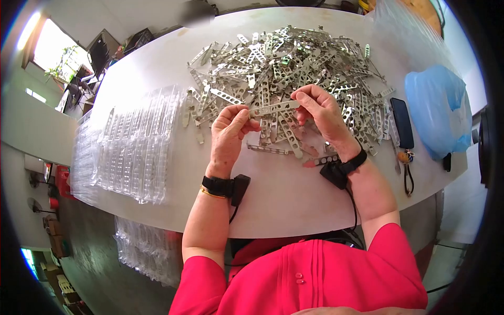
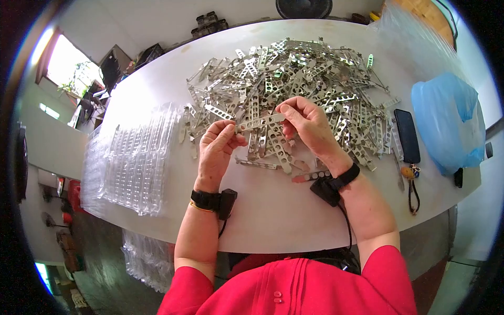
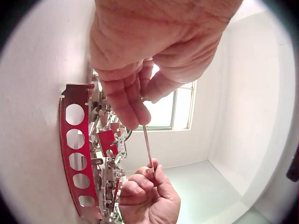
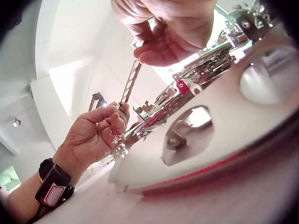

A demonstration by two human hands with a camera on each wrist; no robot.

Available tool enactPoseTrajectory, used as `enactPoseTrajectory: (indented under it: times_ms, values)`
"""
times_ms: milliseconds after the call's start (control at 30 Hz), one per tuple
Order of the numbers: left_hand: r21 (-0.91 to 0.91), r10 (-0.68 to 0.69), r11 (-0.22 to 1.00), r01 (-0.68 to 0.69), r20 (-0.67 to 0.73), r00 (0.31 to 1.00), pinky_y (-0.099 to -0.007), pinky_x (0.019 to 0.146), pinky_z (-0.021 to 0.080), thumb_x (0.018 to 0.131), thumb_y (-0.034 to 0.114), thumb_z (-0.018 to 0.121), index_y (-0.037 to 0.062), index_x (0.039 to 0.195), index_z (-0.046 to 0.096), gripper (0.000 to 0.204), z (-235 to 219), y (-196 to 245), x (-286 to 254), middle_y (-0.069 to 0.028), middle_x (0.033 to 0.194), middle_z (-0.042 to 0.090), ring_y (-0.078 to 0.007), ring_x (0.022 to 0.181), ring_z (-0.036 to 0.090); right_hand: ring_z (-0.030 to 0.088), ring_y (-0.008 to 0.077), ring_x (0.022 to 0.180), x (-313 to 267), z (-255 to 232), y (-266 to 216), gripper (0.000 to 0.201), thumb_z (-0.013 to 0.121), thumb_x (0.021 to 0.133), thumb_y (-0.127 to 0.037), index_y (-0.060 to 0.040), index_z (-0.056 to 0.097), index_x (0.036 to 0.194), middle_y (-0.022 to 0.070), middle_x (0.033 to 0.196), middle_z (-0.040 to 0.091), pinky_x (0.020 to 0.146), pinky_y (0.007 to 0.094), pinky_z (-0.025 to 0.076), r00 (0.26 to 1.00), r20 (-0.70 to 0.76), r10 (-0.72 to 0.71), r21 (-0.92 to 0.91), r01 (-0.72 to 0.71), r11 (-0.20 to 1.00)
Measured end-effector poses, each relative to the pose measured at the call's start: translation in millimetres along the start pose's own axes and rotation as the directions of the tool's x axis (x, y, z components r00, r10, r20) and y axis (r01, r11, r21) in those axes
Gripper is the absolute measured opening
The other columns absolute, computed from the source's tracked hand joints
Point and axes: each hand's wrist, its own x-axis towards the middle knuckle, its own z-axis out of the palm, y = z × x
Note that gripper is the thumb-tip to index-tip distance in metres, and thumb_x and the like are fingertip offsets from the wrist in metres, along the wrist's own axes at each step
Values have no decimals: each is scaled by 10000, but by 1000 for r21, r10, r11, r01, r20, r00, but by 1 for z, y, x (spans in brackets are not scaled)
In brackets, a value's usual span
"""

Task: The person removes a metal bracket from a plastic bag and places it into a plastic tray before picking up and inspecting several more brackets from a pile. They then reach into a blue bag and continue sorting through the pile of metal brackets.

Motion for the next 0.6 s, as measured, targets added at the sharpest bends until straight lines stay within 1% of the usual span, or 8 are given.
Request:
enactPoseTrajectory:
  times_ms: [67, 133, 333, 433, 600]
  values:
    - [-1, 2, 1000, -2, -1, 1000, -346, 747, 591, 971, 85, 610, 17, 1093, 612, 140, -1, -1, 1, -65, 900, 671, -178, 778, 693, 569, 42, 629, 0, 0, 0, 165, 569, 1007, -187, -40, 643, 1009, -16, 779, 597, 552, 212, 491, 1000, 8, 8, -3, -8, 1000]
    - [-33, 0, 999, 0, 16, 1000, -351, 748, 592, 974, 91, 606, 21, 1086, 613, 132, -3, -3, 2, -64, 892, 673, -181, 775, 698, 571, 44, 629, 0, 0, 1, 172, 567, 1010, -197, -41, 640, 1009, -17, 773, 597, 558, 212, 490, 1000, 5, -12, 33, 12, 999]
    - [-58, -5, 998, 6, 12, 1000, -360, 760, 592, 979, 102, 604, 26, 1085, 612, 131, -4, -3, 1, -62, 881, 674, -181, 772, 701, 603, 59, 666, -3, 2, -4, 222, 562, 1012, -247, -44, 628, 1071, -7, 795, 622, 593, 214, 509, 1000, 31, 0, 41, -2, 999]
    - [-54, -3, 999, 3, 0, 1000, -361, 761, 592, 980, 103, 603, 26, 1089, 610, 134, -4, -3, 2, -62, 882, 673, -180, 773, 701, 605, 64, 681, -4, 1, -5, 219, 577, 998, -229, -39, 620, 1097, -2, 816, 628, 609, 216, 513, 1000, 17, -1, 42, 0, 999]
    - [-57, -5, 998, 5, 0, 1000, -360, 760, 591, 980, 103, 601, 27, 1091, 608, 134, -3, -3, 2, -62, 886, 671, -182, 774, 701, 596, 78, 716, -4, 0, -5, 218, 570, 970, -151, -15, 596, 1138, 14, 840, 621, 663, 231, 511, 999, 34, -17, 7, 16, 1000]
